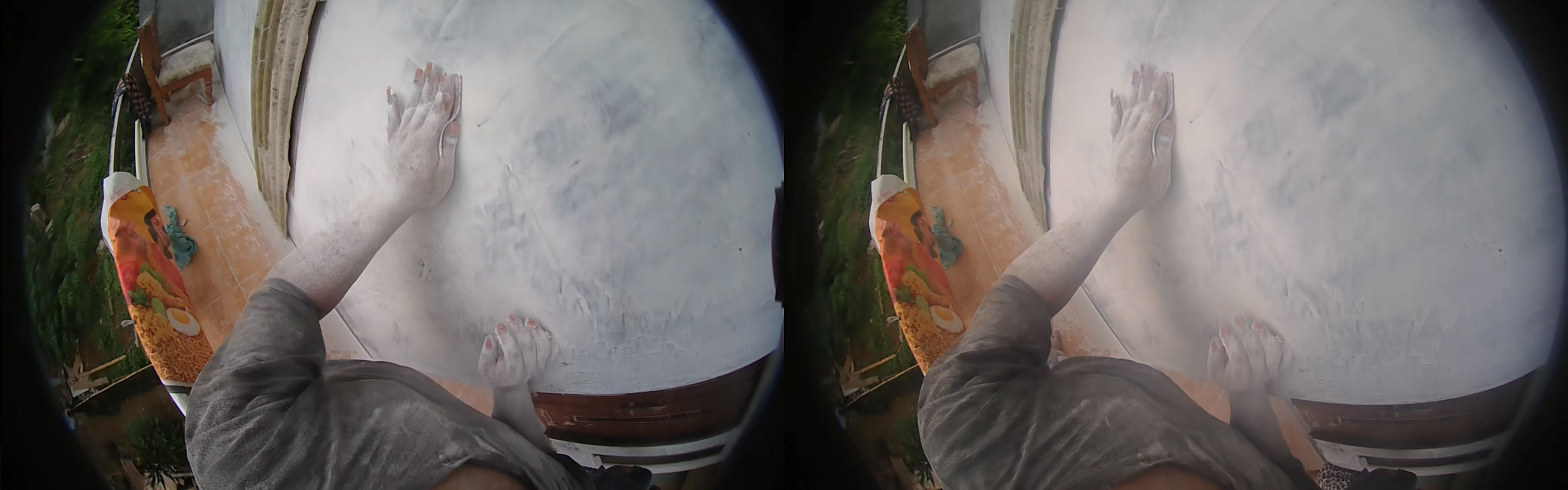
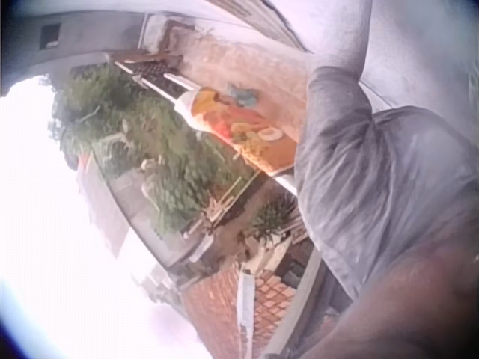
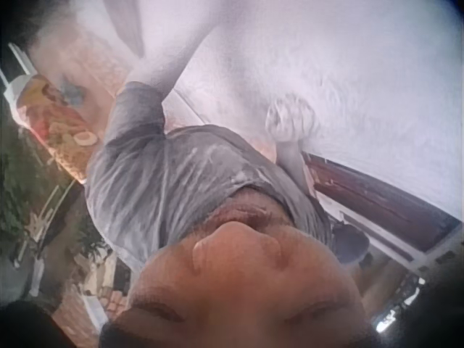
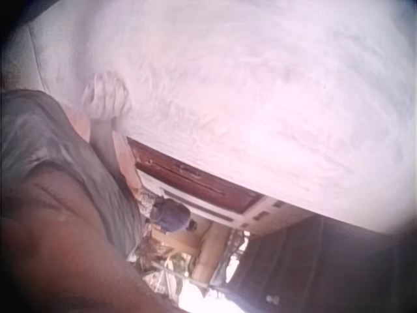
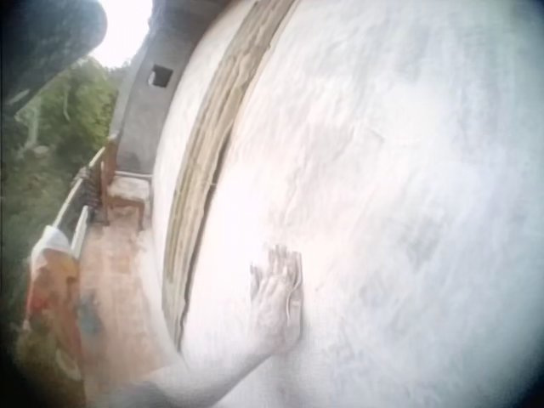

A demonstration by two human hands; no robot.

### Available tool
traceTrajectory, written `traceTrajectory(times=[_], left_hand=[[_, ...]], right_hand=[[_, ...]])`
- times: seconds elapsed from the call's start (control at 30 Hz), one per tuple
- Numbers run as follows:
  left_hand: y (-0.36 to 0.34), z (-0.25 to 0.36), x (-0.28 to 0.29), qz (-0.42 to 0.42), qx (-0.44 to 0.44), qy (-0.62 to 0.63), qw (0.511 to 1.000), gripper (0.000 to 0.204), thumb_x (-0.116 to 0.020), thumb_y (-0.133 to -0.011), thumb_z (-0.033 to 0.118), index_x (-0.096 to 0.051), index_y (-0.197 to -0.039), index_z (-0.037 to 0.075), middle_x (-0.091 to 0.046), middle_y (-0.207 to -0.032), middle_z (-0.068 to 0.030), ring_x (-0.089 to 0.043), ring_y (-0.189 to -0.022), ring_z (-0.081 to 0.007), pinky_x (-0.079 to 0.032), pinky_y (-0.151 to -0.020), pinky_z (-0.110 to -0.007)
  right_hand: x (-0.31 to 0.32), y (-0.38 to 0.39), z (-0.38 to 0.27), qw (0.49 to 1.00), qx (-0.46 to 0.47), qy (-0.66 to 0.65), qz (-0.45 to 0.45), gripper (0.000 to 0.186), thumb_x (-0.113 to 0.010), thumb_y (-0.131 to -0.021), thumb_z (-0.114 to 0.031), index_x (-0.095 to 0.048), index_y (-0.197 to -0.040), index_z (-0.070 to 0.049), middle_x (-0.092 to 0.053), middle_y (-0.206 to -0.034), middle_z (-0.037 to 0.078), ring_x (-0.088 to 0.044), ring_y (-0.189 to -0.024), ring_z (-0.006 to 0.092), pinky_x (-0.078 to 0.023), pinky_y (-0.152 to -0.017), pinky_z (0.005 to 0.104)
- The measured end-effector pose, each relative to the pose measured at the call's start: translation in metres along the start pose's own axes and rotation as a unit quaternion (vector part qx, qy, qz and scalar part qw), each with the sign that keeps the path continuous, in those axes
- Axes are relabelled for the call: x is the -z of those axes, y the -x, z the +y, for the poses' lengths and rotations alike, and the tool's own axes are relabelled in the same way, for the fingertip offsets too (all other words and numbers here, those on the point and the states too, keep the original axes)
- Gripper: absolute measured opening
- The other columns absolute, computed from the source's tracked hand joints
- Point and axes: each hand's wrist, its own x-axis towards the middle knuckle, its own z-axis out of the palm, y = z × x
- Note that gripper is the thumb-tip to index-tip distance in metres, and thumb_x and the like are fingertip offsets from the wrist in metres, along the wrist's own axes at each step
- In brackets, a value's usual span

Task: The person smooths a white plastered wall surface using both hands, rubbing and pressing the material to even out the texture. The camera is mounted on the head, providing a first-person view of the hands working on the wall.

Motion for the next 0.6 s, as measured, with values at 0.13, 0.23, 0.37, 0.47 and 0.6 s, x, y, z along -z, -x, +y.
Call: traceTrajectory(times=[0.13,0.23,0.37,0.47,0.6], left_hand=[[0.0,0.011,-0.004,0.048,0.036,0.011,0.998,0.059,-0.038,-0.109,0.014,-0.025,-0.165,0.005,-0.024,-0.171,-0.0223,-0.011,-0.16,-0.0415,0.002,-0.126,-0.066],[0.089,0.037,-0.01,-0.066,-0.087,0.043,0.993,0.064,-0.042,-0.108,0.018,-0.02,-0.165,0.0,-0.017,-0.171,-0.0277,-0.008,-0.16,-0.0427,0.003,-0.125,-0.067],[0.013,0.042,0.014,-0.035,-0.088,-0.001,0.995,0.066,-0.046,-0.106,0.015,-0.02,-0.164,-0.001,-0.017,-0.17,-0.0289,-0.012,-0.16,-0.0434,-0.001,-0.124,-0.068],[-0.063,0.047,0.027,0.02,-0.058,-0.011,0.998,0.063,-0.045,-0.106,0.014,-0.023,-0.163,-0.002,-0.018,-0.17,-0.0298,-0.012,-0.16,-0.0442,-0.003,-0.125,-0.068],[0.038,0.058,0.003,-0.027,-0.111,0.042,0.993,0.062,-0.05,-0.106,0.023,-0.031,-0.161,-0.001,-0.022,-0.169,-0.027,-0.016,-0.16,-0.0414,-0.002,-0.125,-0.068]], right_hand=[[0.0,-0.005,0.0,1.0,0.005,-0.008,0.004,0.018,-0.065,-0.097,-0.031,-0.072,-0.102,-0.015,-0.077,-0.104,0.007,-0.067,-0.108,0.0292,-0.046,-0.091,0.0456],[0.002,-0.009,-0.001,1.0,0.007,-0.007,0.006,0.018,-0.065,-0.097,-0.031,-0.073,-0.102,-0.015,-0.077,-0.104,0.007,-0.066,-0.109,0.0289,-0.046,-0.091,0.0459],[0.004,-0.012,-0.005,1.0,-0.005,-0.002,-0.007,0.018,-0.066,-0.097,-0.032,-0.072,-0.102,-0.016,-0.076,-0.106,0.006,-0.065,-0.111,0.0288,-0.046,-0.092,0.046],[0.005,-0.012,-0.007,0.999,-0.02,0.006,-0.03,0.018,-0.066,-0.097,-0.032,-0.072,-0.101,-0.016,-0.076,-0.108,0.006,-0.065,-0.112,0.0289,-0.045,-0.093,0.0459],[0.004,-0.013,-0.008,0.999,-0.021,0.01,-0.024,0.018,-0.066,-0.096,-0.031,-0.072,-0.101,-0.015,-0.076,-0.108,0.005,-0.065,-0.113,0.029,-0.044,-0.095,0.0463]])
